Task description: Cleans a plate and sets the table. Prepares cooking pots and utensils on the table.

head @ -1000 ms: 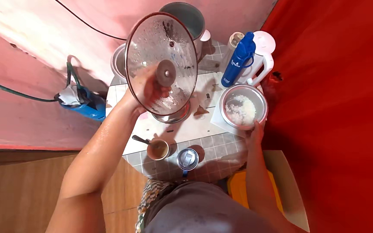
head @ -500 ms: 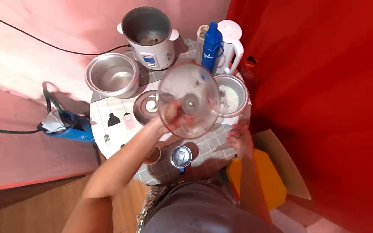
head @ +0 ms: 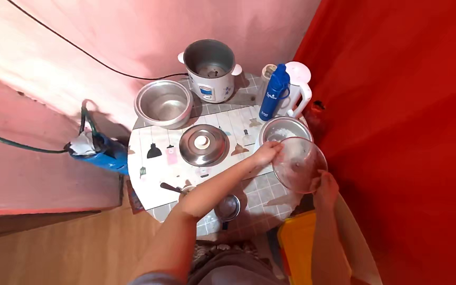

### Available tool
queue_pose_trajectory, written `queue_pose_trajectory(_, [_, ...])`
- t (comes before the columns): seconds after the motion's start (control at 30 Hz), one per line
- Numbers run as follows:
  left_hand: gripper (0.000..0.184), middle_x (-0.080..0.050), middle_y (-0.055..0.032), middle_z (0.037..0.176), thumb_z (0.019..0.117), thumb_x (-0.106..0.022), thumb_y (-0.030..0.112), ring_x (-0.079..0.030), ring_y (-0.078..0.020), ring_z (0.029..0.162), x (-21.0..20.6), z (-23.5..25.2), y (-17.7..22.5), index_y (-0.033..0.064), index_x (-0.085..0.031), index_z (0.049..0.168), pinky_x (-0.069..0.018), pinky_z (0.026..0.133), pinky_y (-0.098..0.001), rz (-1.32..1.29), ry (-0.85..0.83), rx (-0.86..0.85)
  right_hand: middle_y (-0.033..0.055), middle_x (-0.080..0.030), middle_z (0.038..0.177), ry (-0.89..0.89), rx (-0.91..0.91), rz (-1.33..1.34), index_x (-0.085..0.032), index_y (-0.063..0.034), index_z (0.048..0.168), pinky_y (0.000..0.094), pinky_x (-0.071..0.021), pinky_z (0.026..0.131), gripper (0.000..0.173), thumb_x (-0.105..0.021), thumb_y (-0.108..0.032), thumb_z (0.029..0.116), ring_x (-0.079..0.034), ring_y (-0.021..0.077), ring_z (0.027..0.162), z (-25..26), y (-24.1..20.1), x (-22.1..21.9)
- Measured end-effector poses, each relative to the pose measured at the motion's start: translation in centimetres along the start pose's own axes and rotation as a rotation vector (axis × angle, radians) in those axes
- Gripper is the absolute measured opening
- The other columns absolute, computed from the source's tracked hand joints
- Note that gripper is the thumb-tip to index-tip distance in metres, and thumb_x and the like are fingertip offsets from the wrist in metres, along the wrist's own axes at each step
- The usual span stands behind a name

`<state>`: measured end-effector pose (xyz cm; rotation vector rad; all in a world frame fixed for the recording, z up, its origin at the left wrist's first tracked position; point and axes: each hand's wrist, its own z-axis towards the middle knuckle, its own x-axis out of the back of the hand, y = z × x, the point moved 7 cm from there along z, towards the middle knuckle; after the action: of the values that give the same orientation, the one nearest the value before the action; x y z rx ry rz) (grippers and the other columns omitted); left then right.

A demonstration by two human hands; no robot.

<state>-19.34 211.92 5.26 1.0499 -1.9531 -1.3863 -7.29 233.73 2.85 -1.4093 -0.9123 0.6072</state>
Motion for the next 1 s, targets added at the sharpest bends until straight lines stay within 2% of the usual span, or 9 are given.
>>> queue_pose_trajectory(0.07, [0.036, -0.068, -0.0275, 0.109, 0.1066, -0.05, 0.02, -0.069, -0.0371, 0.098, 2.3, 1.5, 1.0, -0.0067, -0.06, 0.129, -0.0554, 0.086, -0.0538, 0.38, 0.139, -0.168, 0.0062, -0.059, 0.078, -0.029, 0.033, -0.166, -0.063, 0.0059, 0.119, 0.0307, -0.0524, 0.062, 0.036, -0.04, -0.021, 0.1103, -0.056, 0.0102, 0.062, 3.2, -1.1, -1.8])
queue_pose_trajectory(0.13, [0.032, -0.066, -0.0343, 0.108, 0.1022, -0.057, 0.016, -0.065, -0.0498, 0.105, 3.8, 0.9, 3.5, -0.0113, -0.062, 0.119, -0.0495, 0.092, -0.0648, 0.558, 0.223, -0.153, 0.012, -0.063, 0.081, -0.033, 0.104, -0.316, -0.067, 0.0054, 0.111, 0.0387, -0.0526, 0.068, 0.038, -0.043, -0.024, 0.1102, -0.058, 0.0166, 0.068, 5.9, -2.5, -4.0])
queue_pose_trajectory(0.2, [0.031, -0.063, -0.0357, 0.118, 0.1023, -0.058, 0.012, -0.061, -0.0514, 0.115, 4.7, 0.4, 5.4, -0.0137, -0.06, 0.12, -0.0466, 0.098, -0.0649, 0.63, 0.254, 0.0, 0.021, -0.068, 0.087, -0.037, 0.192, -0.45, -0.069, 0.0063, 0.114, 0.0509, -0.0551, 0.076, 0.037, -0.046, -0.022, 0.1098, -0.066, 0.0288, 0.076, 7.8, -3.4, -6.0])
queue_pose_trajectory(0.3, [0.028, -0.062, -0.0342, 0.122, 0.1015, -0.058, 0.009, -0.06, -0.0491, 0.118, 5.7, 2.1, 5.1, -0.0137, -0.061, 0.118, -0.047, 0.099, -0.0625, 0.671, 0.28, 0.084, 0.0312, -0.07, 0.111, -0.075, 0.154, -0.676, -0.068, 0.0038, 0.125, 0.0669, -0.0478, 0.094, 0.038, -0.047, -0.025, 0.11, -0.067, 0.048, 0.106, 9.8, -3.6, -8.0])
queue_pose_trajectory(0.4, [0.022, -0.065, -0.0336, 0.11, 0.0972, -0.064, 0.01, -0.064, -0.0503, 0.107, 6.7, 5.7, 1.6, -0.0105, -0.065, 0.107, -0.0515, 0.089, -0.0658, 0.681, 0.366, -0.007, 0.0307, -0.07, 0.111, -0.072, 0.201, -0.809, -0.07, 0.0026, 0.12, 0.0682, -0.0483, 0.093, 0.036, -0.049, -0.024, 0.1083, -0.067, 0.0499, 0.108, 11.1, -2.4, -8.5])
queue_pose_trajectory(0.57, [0.032, -0.062, -0.0292, 0.127, 0.0999, -0.064, 0.016, -0.06, -0.043, 0.123, 7.2, 8.2, 0.5, -0.0077, -0.065, 0.121, -0.0479, 0.104, -0.0576, 0.76, 0.264, 0.03, 0.0333, -0.065, 0.123, -0.166, 0.274, -1.001, -0.068, 0.0052, 0.123, 0.0634, -0.0465, 0.102, 0.034, -0.048, -0.017, 0.107, -0.062, 0.0486, 0.12, 10.8, -3.4, -9.5])
queue_pose_trajectory(0.7, [0.033, -0.056, -0.0286, 0.135, 0.1014, -0.063, 0.019, -0.06, -0.0439, 0.121, 6.2, 8.2, 0.1, -0.0048, -0.063, 0.125, -0.0513, 0.098, -0.0583, 0.801, 0.257, 0.056, 0.032, -0.064, 0.126, -0.191, 0.225, -1.029, -0.066, 0.0023, 0.129, 0.0663, -0.0459, 0.1, 0.036, -0.05, -0.02, 0.1062, -0.06, 0.0492, 0.121, 11.1, -3.8, -10.0])
queue_pose_trajectory(0.87, [0.045, -0.053, -0.0283, 0.14, 0.0958, -0.07, 0.018, -0.061, -0.0451, 0.12, 6.5, 9.2, -1.3, 0.0035, -0.06, 0.137, -0.0531, 0.096, -0.0595, 0.732, 0.308, 0.051, 0.0238, -0.054, 0.144, -0.111, 0.107, -1.081, -0.062, -0.016, 0.141, 0.0632, -0.0494, 0.097, 0.04, -0.058, -0.028, 0.1034, -0.058, 0.0432, 0.126, 11.4, -2.8, -8.2])
queue_pose_trajectory(1.0, [0.057, -0.052, -0.0309, 0.14, 0.0914, -0.076, 0.022, -0.061, -0.046, 0.119, 7.6, 9.6, -2.6, 0.0061, -0.056, 0.142, -0.0528, 0.096, -0.0599, 0.609, 0.344, 0.016, 0.0286, -0.052, 0.14, -0.082, 0.208, -0.924, -0.058, -0.0168, 0.146, 0.0626, -0.0499, 0.096, 0.044, -0.061, -0.028, 0.1037, -0.057, 0.0468, 0.123, 11.7, -0.5, -7.1])
